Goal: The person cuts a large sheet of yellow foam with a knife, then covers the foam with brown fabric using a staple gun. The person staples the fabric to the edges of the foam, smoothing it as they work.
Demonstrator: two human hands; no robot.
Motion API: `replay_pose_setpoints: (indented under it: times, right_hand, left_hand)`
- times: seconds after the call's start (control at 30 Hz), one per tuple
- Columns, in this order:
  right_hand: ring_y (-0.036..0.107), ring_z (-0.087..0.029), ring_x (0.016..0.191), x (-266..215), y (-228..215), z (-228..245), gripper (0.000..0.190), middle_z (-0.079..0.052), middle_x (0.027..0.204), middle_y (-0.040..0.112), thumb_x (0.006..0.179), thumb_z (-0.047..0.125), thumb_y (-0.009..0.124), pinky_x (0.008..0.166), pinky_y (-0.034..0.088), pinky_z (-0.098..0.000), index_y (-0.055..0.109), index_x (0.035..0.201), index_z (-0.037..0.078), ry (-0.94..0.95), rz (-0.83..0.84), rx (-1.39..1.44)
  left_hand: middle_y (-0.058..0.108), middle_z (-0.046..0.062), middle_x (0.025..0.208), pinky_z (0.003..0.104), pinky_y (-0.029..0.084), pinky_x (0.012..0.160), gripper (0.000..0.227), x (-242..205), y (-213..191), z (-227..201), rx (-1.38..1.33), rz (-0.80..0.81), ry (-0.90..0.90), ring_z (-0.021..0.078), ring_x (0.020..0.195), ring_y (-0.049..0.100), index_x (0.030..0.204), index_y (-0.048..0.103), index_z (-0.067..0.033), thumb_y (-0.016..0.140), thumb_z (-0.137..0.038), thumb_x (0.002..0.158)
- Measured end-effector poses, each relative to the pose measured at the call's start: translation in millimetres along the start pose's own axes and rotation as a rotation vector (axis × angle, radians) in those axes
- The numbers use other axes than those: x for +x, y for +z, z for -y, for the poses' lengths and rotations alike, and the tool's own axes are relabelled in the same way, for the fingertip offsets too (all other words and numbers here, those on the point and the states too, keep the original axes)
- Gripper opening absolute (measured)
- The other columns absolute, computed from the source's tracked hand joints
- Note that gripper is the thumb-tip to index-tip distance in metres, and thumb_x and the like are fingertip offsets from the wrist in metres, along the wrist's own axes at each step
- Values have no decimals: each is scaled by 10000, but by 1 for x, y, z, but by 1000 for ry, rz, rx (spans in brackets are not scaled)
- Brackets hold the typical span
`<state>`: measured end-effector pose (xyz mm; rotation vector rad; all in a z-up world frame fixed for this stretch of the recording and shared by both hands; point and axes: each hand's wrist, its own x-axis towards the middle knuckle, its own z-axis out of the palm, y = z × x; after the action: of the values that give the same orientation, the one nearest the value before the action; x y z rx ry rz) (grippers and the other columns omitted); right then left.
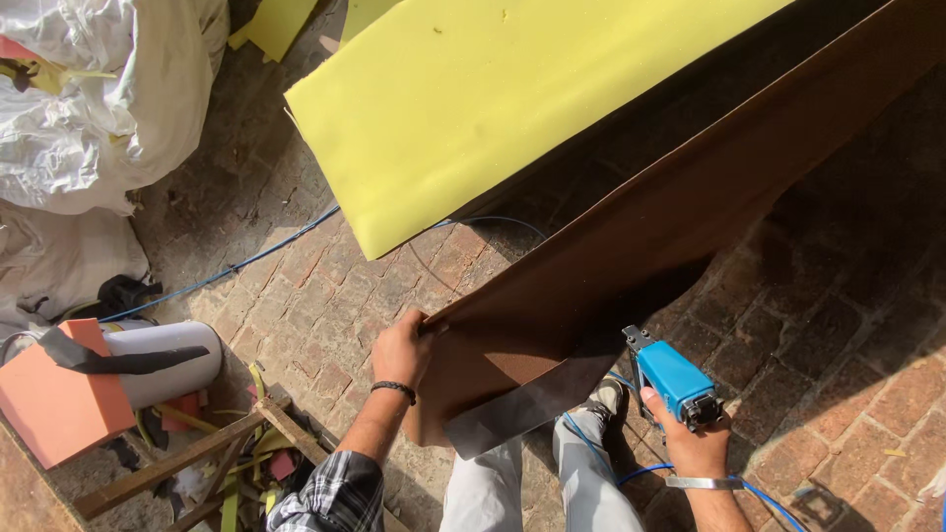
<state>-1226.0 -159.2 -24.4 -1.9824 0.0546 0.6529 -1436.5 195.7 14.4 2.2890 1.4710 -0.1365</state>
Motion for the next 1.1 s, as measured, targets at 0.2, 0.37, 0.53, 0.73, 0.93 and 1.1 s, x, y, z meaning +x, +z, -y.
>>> replay_pose_setpoints:
  times: [0.2,0.37,0.53,0.73,0.93,1.1]
  right_hand:
    - [704,-168,818,-3,68,5,335,-71,935,758,789,229,860,734,556,-319,743,1006,3,-97,116,-2]
    - [710,-179,770,-9,155,10,300,-90,856,768,789,232,867,692,564,-333,743,934,1,-142,250,-36]
    - [724,-177,760,-15,251,29,321,-88,857,767,782,218,858,691,592,-335,733,999,17,-389,345,-27]
    - [736,-178,880,-22,320,41,431,-107,976,756,824,166,830,755,607,-337,688,1200,9,-536,365,167]
    - [731,-203,895,-19,343,44,465,-120,989,740,829,127,829,767,603,-347,676,1249,-3,-649,290,77]
    - [727,-165,829,-17,354,41,449,-92,926,740,845,103,802,719,607,-320,666,1260,-2,-691,327,152]
  left_hand:
    - [745,96,839,444,556,661,226,48,-6,72,-114,-175,111,332,779,715,928,733,-172,780,-379,849]
    - [737,69,850,425,543,623,148,80,-1,105,-61,-273,382,312,771,709,949,693,-178,738,-318,929]
    - [724,65,858,421,538,614,159,105,-1,111,-75,-266,418,307,773,703,935,658,-159,722,-303,956]
    - [726,56,842,424,532,600,156,121,-5,115,-83,-248,482,305,764,706,936,673,-172,730,-317,951]
    - [725,51,844,419,537,604,163,135,-14,116,-83,-252,544,294,751,709,934,668,-177,734,-326,949]
    - [727,24,824,388,539,584,163,135,-22,114,-73,-225,561,257,721,713,921,658,-176,734,-317,951]
